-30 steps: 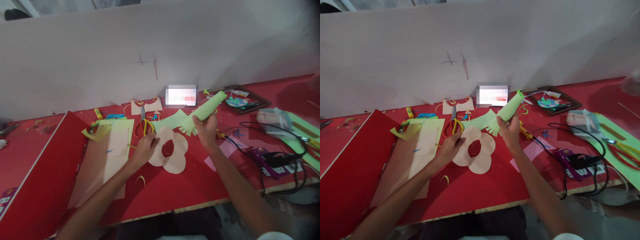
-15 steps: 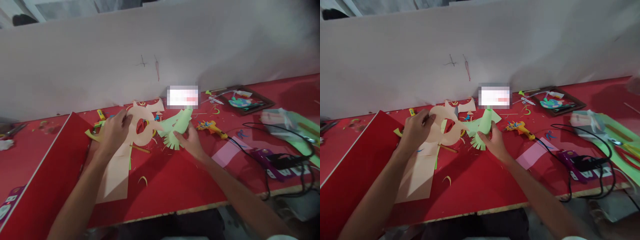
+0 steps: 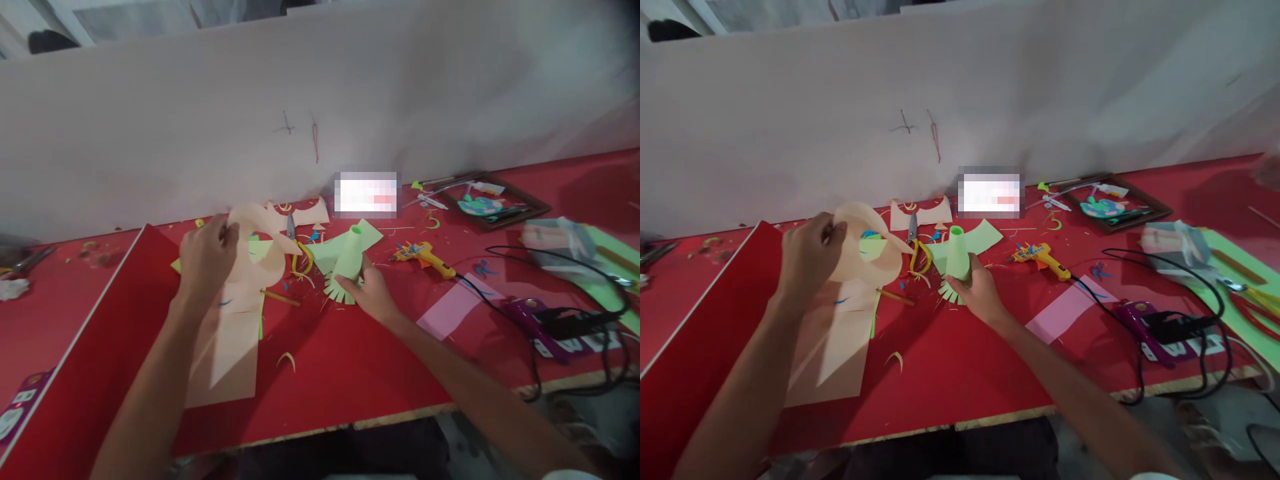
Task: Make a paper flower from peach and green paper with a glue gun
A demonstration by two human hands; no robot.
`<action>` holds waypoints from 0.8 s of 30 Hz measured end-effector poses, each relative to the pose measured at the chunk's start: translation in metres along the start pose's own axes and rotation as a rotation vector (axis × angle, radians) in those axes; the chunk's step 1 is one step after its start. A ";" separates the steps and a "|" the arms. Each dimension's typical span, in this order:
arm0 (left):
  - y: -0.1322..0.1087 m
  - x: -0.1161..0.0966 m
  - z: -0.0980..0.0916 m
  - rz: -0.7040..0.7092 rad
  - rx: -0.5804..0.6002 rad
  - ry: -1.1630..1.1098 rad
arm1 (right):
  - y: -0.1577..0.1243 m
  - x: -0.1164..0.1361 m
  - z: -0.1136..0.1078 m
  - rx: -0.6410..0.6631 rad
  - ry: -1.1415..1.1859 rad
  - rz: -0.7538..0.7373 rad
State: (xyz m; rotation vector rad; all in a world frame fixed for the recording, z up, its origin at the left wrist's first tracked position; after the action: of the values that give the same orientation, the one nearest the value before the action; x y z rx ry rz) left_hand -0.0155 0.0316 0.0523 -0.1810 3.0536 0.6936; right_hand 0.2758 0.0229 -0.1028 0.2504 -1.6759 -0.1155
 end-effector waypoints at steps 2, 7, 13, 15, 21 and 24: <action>0.006 0.018 -0.008 -0.056 -0.025 0.026 | -0.001 0.004 -0.004 -0.025 0.029 -0.019; 0.011 0.059 -0.023 -0.186 -0.087 0.083 | -0.001 0.001 -0.010 -0.056 0.068 -0.016; -0.002 0.039 -0.017 -0.098 -0.107 0.054 | -0.007 -0.003 0.008 0.110 0.070 0.006; -0.009 0.024 -0.016 -0.058 -0.126 0.035 | -0.011 0.003 0.003 0.101 0.021 -0.053; -0.022 -0.004 -0.022 0.029 -0.150 -0.006 | -0.037 0.041 -0.042 -0.153 -0.215 -0.330; -0.025 -0.008 -0.028 0.056 -0.165 -0.023 | -0.045 0.051 -0.044 -0.159 -0.219 -0.373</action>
State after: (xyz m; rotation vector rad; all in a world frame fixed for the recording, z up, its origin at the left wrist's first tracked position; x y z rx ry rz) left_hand -0.0040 -0.0024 0.0669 -0.0878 2.9898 0.9441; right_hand 0.3186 -0.0293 -0.0582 0.4411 -1.8101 -0.5707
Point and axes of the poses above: each hand's wrist, its own y-axis towards the middle knuckle, its own z-axis out of the palm, x = y × z, the point moved 10 cm from there along y, towards the middle knuckle, and after that the axes turned 11 degrees about y, right-handed, at the moved point
